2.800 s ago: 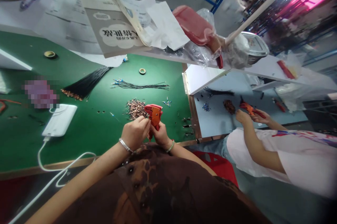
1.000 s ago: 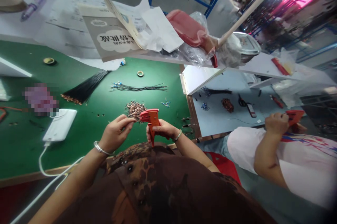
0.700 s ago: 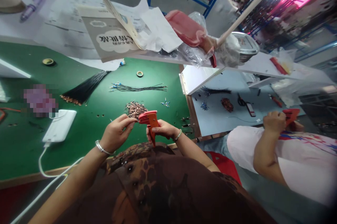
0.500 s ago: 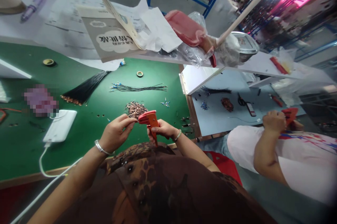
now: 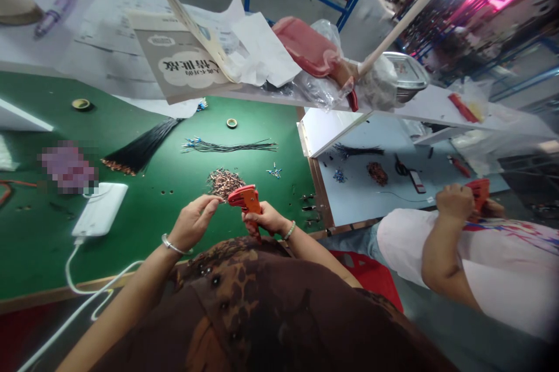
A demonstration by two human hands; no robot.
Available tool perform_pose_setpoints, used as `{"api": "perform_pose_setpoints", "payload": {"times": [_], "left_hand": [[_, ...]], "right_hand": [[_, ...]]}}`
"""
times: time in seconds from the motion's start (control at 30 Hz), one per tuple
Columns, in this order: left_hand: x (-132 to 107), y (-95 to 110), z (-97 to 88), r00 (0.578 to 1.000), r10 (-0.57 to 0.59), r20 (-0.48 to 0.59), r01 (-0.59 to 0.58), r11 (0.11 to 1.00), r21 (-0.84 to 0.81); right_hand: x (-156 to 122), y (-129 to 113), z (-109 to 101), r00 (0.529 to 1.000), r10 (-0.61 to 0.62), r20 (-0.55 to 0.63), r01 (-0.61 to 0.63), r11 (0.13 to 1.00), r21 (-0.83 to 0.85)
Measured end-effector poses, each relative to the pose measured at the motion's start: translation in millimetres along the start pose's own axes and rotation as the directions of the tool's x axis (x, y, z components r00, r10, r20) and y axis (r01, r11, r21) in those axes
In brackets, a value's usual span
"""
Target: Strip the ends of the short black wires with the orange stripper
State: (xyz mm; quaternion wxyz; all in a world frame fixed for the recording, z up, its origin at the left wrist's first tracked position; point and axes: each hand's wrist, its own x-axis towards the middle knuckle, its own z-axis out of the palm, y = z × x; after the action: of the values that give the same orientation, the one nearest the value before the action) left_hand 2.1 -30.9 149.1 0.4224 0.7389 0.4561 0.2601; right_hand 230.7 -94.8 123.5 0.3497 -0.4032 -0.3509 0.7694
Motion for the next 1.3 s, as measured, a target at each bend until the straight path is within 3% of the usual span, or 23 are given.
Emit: {"api": "perform_pose_setpoints", "payload": {"times": [0.1, 0.3, 0.5, 0.7, 1.03, 1.23, 1.3], "left_hand": [[-3, -1, 0.3, 0.998, 0.064, -0.023, -0.064, 0.998, -0.024], [-6, -3, 0.7, 0.997, 0.079, -0.004, -0.079, 0.995, -0.066], [-8, -2, -0.2, 0.994, 0.057, -0.092, -0.064, 0.995, -0.081], [-12, 5, -4.0, 0.987, 0.07, -0.143, -0.085, 0.991, -0.101], [-8, 17, 4.1, 0.981, 0.081, -0.176, -0.099, 0.99, -0.096], [-9, 19, 4.0, 0.976, 0.055, -0.211, -0.074, 0.994, -0.085], [-11, 18, 3.6, 0.972, 0.05, -0.231, -0.071, 0.994, -0.081]], "right_hand": [[-1, 4, 2, 1.0, 0.01, -0.016, -0.01, 1.0, -0.005], [0, 12, 7, 0.989, 0.065, -0.135, -0.064, 0.998, 0.013], [0, 11, -12, 0.999, 0.038, 0.025, -0.04, 0.996, 0.08], [-10, 17, -40, 0.996, 0.086, -0.022, -0.085, 0.995, 0.057], [1, -4, -16, 0.977, 0.073, 0.199, -0.078, 0.997, 0.019], [6, -5, -12, 0.976, 0.055, 0.213, -0.047, 0.998, -0.043], [8, 0, -17, 0.983, 0.048, 0.175, -0.018, 0.986, -0.166]]}}
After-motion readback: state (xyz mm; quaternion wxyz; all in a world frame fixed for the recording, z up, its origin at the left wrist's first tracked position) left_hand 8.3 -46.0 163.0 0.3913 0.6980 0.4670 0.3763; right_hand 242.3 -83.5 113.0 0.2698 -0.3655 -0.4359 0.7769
